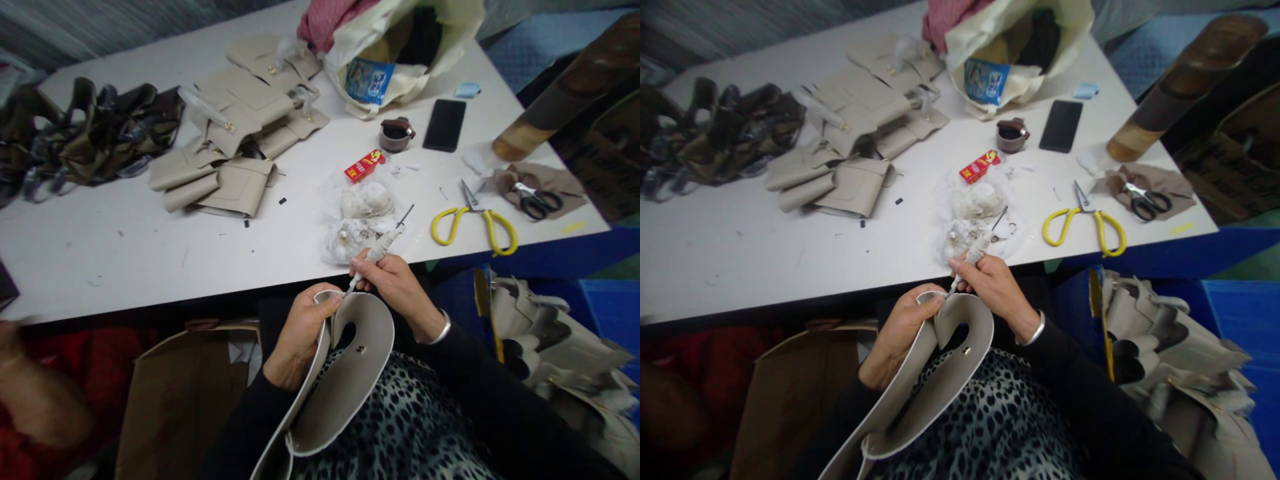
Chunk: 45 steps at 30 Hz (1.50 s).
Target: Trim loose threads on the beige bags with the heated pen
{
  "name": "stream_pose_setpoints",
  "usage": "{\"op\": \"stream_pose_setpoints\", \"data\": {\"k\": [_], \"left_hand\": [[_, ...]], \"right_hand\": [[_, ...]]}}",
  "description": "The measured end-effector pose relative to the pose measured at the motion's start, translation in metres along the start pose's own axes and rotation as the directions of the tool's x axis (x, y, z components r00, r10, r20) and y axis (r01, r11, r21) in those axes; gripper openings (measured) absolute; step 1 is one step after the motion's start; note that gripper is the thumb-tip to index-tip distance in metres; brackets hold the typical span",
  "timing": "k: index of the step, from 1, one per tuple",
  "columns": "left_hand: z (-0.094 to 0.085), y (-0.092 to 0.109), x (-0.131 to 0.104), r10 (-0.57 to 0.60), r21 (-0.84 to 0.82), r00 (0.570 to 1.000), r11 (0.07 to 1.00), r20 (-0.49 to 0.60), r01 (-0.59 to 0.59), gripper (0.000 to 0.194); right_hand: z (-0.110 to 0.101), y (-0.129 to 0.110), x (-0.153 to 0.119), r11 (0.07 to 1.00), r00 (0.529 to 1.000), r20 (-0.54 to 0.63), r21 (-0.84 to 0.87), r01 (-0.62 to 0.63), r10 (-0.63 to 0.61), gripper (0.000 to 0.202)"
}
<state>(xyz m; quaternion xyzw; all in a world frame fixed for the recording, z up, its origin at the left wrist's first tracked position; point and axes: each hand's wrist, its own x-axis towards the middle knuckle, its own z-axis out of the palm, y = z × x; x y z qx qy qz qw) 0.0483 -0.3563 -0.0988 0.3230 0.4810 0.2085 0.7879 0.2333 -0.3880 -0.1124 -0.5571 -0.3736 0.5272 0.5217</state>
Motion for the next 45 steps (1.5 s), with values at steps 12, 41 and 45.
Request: {"op": "stream_pose_setpoints", "data": {"k": [12,41,45], "left_hand": [[0.006,-0.009,0.001,0.056,0.0,0.998,0.998,-0.011,-0.056,0.039],[0.02,-0.004,-0.021,0.149,0.155,0.988,0.976,0.043,-0.154,0.036],[0.026,0.004,-0.033,0.161,0.249,0.987,0.956,0.001,-0.156,0.037]], "right_hand": [[0.003,-0.002,-0.013,0.987,0.992,-0.118,-0.154,0.035,-0.053,0.043],[0.001,0.024,-0.117,0.907,0.756,-0.51,-0.142,0.396,-0.41,0.023],[0.007,0.018,-0.121,0.916,0.76,-0.527,-0.102,0.388,-0.381,0.027]]}}
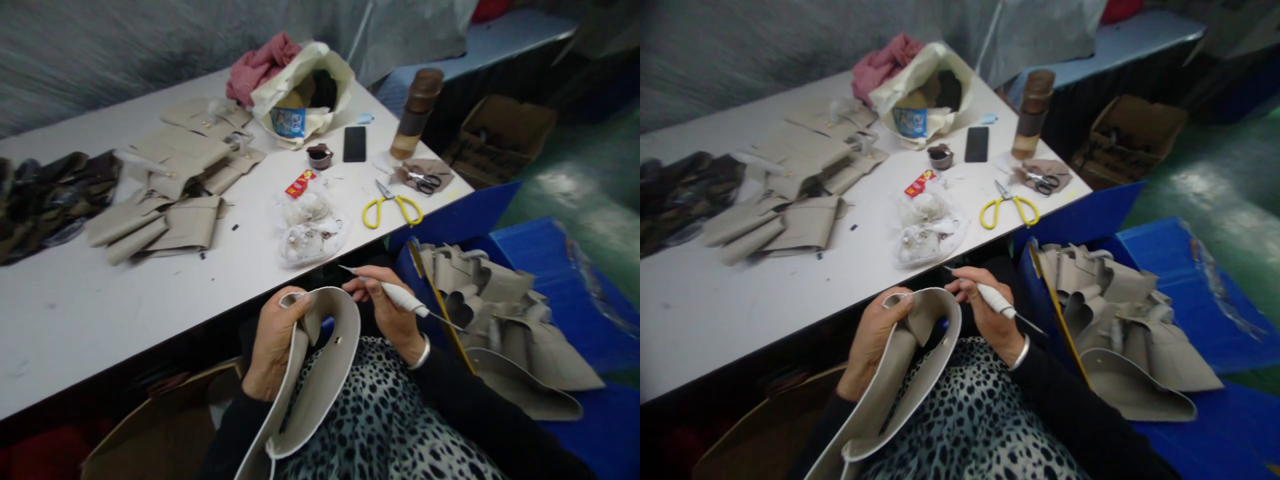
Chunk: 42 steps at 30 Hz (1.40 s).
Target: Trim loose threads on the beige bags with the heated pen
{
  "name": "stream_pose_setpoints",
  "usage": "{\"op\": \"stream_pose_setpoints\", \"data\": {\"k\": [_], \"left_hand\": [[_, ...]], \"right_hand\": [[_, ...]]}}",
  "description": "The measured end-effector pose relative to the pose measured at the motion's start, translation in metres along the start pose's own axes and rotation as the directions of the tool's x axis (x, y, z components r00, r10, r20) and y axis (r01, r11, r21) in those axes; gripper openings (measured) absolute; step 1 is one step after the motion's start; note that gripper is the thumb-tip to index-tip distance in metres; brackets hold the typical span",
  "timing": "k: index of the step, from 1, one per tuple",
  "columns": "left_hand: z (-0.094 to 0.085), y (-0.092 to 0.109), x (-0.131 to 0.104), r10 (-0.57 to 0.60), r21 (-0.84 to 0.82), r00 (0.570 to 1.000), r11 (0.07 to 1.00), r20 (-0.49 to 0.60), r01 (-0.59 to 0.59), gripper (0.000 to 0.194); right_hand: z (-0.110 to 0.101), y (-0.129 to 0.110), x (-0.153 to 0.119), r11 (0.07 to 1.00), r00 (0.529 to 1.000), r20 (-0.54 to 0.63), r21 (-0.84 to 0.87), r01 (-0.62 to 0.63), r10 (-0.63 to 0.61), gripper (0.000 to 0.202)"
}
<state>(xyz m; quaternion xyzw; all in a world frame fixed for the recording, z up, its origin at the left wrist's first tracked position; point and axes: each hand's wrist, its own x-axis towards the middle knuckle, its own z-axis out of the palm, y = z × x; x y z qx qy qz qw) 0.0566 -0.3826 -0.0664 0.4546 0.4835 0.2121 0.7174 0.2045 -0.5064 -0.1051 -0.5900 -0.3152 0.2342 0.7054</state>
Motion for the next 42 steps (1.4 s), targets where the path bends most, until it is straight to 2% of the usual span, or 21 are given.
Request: {"op": "stream_pose_setpoints", "data": {"k": [6,10,13,17,20,23,26,28,29,30,32,34,36,38,40,42], "left_hand": [[0.003,0.014,-0.003,-0.03,0.227,0.995,0.972,-0.099,0.052,0.041],[0.004,0.015,-0.005,-0.045,0.309,0.995,0.948,-0.093,0.072,0.038],[0.002,0.016,-0.006,0.0,0.38,0.997,0.924,-0.08,0.03,0.039],[0.0,0.015,-0.005,0.02,0.398,0.998,0.917,-0.053,0.002,0.04],[-0.001,0.016,-0.009,0.022,0.367,0.996,0.93,-0.083,0.01,0.042],[-0.008,0.023,-0.021,0.122,0.307,0.983,0.949,-0.138,-0.075,0.044],[-0.029,0.037,-0.035,0.282,0.243,0.937,0.942,-0.204,-0.231,0.041],[-0.047,0.05,-0.048,0.416,0.268,0.856,0.901,-0.306,-0.341,0.035],[-0.054,0.057,-0.056,0.488,0.303,0.79,0.868,-0.373,-0.393,0.031],[-0.06,0.065,-0.064,0.559,0.345,0.698,0.828,-0.448,-0.442,0.027],[-0.066,0.08,-0.082,0.667,0.444,0.479,0.741,-0.571,-0.504,0.022],[-0.067,0.092,-0.094,0.728,0.546,0.277,0.665,-0.627,-0.51,0.019],[-0.066,0.098,-0.098,0.768,0.637,0.134,0.602,-0.626,-0.482,0.02],[-0.065,0.099,-0.094,0.799,0.702,0.015,0.537,-0.602,-0.468,0.022],[-0.065,0.096,-0.083,0.834,0.762,-0.105,0.434,-0.541,-0.481,0.023],[-0.064,0.091,-0.071,0.865,0.808,-0.213,0.299,-0.453,-0.508,0.025]], "right_hand": [[0.005,0.002,0.0,0.997,0.997,0.07,0.07,-0.017,0.012,0.046],[0.004,0.01,-0.003,0.973,0.995,0.096,0.227,-0.044,0.023,0.051],[0.004,0.011,-0.007,0.972,0.997,0.076,0.231,-0.041,0.024,0.049],[0.002,0.011,-0.007,0.984,0.999,0.021,0.177,-0.027,0.024,0.044],[0.0,0.01,-0.009,0.989,0.999,-0.04,0.149,-0.015,0.021,0.04],[-0.001,0.0,-0.015,0.999,0.988,-0.157,0.041,0.019,-0.012,0.03],[-0.001,-0.011,-0.021,0.995,0.965,-0.252,-0.084,0.058,-0.077,0.027],[0.0,-0.014,-0.024,0.997,0.973,-0.225,-0.066,0.044,-0.058,0.024],[0.002,-0.015,-0.025,0.999,0.979,-0.202,-0.044,0.032,-0.041,0.024],[0.004,-0.016,-0.026,1.0,0.987,-0.158,-0.021,0.008,-0.011,0.024],[0.011,-0.018,-0.031,0.998,0.997,-0.045,0.009,-0.059,0.059,0.026],[0.02,-0.02,-0.036,0.991,0.988,0.087,0.029,-0.128,0.125,0.028],[0.028,-0.022,-0.04,0.985,0.967,0.207,0.057,-0.164,0.149,0.032],[0.037,-0.025,-0.043,0.984,0.944,0.302,0.081,-0.161,0.13,0.037],[0.047,-0.028,-0.043,0.987,0.934,0.34,0.075,-0.142,0.109,0.042],[0.058,-0.029,-0.042,0.991,0.945,0.309,0.052,-0.125,0.103,0.049]]}}
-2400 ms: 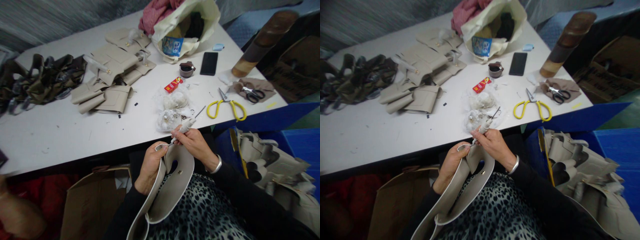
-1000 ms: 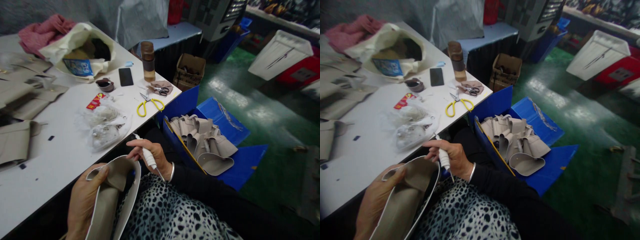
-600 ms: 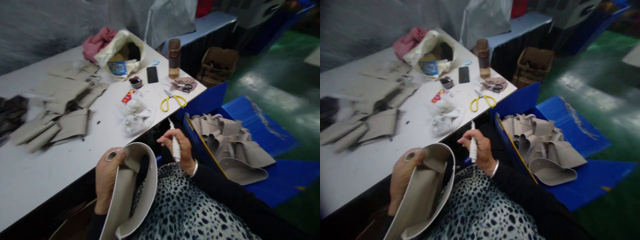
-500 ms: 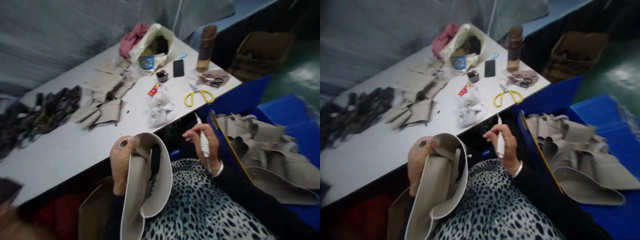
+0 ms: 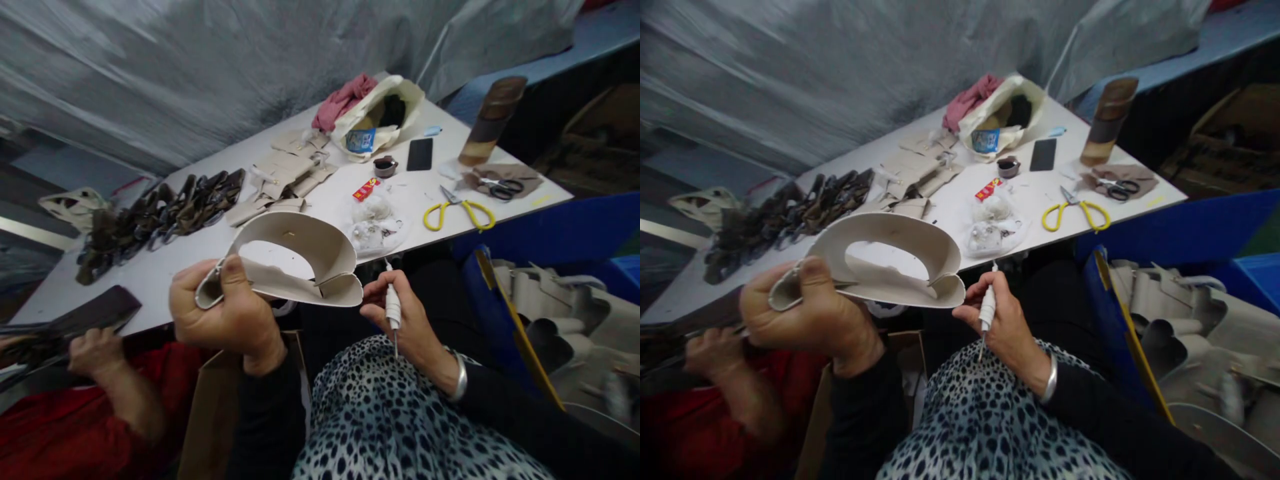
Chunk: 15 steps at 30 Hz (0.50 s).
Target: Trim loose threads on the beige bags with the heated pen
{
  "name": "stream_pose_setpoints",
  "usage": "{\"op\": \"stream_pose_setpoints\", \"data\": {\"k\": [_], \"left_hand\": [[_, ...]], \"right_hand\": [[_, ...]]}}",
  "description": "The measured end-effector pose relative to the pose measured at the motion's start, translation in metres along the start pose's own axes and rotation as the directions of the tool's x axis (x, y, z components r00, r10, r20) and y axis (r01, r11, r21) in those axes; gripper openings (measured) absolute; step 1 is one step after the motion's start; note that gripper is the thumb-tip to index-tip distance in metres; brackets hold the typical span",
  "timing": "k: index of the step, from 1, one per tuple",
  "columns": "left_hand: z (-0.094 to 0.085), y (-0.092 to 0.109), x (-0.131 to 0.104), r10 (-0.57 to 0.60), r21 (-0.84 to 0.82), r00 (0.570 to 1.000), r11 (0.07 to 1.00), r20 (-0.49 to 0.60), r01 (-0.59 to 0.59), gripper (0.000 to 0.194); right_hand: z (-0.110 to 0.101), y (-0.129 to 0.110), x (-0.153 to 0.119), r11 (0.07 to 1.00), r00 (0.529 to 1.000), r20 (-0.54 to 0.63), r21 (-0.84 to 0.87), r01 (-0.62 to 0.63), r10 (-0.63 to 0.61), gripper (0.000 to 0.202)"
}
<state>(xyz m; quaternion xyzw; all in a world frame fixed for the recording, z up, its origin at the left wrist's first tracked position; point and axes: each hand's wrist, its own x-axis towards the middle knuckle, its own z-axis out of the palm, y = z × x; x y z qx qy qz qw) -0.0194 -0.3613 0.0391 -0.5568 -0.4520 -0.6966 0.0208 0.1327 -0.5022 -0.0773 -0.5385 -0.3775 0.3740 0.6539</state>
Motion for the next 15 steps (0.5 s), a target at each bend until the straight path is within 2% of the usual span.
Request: {"op": "stream_pose_setpoints", "data": {"k": [3,6,9,12,15], "left_hand": [[0.007,-0.003,-0.011,0.152,-0.096,0.988,0.983,-0.034,-0.154,0.024],[0.007,0.002,-0.021,0.22,-0.197,0.975,0.955,-0.031,-0.222,0.02],[0.002,0.01,-0.03,0.244,-0.287,0.969,0.927,-0.023,-0.24,0.017],[-0.001,0.015,-0.037,0.244,-0.307,0.97,0.923,0.0,-0.232,0.019],[0.0,0.013,-0.04,0.212,-0.326,0.977,0.925,0.008,-0.198,0.021]], "right_hand": [[0.014,0.0,0.006,0.997,0.995,-0.102,-0.077,-0.008,0.0,0.056],[0.022,0.001,0.01,0.988,0.985,-0.173,-0.15,-0.041,0.014,0.058],[0.025,0.002,0.011,0.984,0.971,-0.237,-0.164,-0.068,0.028,0.057],[0.023,0.002,0.014,0.985,0.956,-0.293,-0.156,-0.072,0.023,0.054],[0.02,0.002,0.016,0.984,0.957,-0.288,-0.165,-0.075,0.025,0.049]]}}
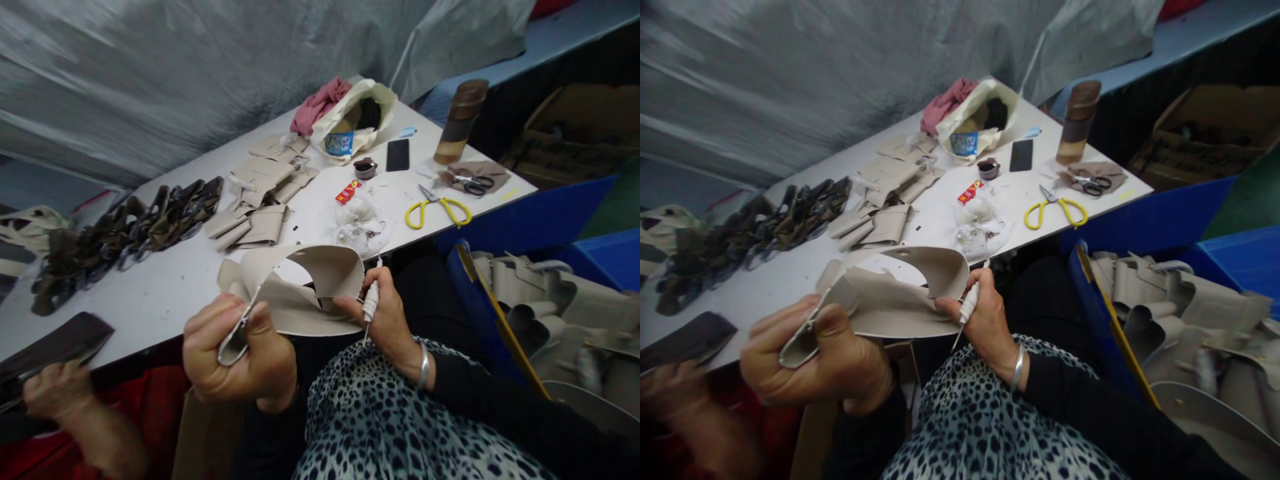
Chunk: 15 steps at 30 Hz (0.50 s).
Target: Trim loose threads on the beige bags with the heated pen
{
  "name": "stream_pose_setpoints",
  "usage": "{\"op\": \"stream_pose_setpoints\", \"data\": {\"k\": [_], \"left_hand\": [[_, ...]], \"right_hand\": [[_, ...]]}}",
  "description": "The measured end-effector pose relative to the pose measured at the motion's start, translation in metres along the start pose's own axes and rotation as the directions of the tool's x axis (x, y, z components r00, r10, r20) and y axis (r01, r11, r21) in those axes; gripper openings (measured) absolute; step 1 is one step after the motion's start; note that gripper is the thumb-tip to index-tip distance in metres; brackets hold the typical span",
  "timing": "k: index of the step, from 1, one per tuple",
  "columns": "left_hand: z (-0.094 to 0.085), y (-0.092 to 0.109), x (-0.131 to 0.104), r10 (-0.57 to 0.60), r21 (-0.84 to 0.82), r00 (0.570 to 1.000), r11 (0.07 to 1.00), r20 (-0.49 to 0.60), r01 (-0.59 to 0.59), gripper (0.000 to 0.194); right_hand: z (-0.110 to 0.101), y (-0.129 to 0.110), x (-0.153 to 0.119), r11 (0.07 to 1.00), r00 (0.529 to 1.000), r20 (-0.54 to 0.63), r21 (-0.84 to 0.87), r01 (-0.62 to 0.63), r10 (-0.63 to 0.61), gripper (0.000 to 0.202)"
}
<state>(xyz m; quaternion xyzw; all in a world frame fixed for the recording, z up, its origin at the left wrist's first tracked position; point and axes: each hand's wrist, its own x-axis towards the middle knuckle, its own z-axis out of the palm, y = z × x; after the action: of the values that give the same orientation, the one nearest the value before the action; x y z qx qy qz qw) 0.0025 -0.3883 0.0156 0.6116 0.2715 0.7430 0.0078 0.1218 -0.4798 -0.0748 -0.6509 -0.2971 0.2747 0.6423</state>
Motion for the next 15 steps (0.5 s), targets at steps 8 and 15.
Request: {"op": "stream_pose_setpoints", "data": {"k": [8,15], "left_hand": [[-0.022,-0.031,-0.018,-0.343,0.065,0.939,0.937,-0.021,0.343,0.026],[-0.073,-0.022,-0.019,-0.628,0.106,0.775,0.768,-0.064,0.631,0.025]], "right_hand": [[-0.005,0.007,-0.005,0.994,0.978,0.206,-0.088,0.061,-0.042,0.036],[-0.014,0.006,-0.014,0.966,0.958,0.259,-0.192,0.174,-0.121,0.029]]}}
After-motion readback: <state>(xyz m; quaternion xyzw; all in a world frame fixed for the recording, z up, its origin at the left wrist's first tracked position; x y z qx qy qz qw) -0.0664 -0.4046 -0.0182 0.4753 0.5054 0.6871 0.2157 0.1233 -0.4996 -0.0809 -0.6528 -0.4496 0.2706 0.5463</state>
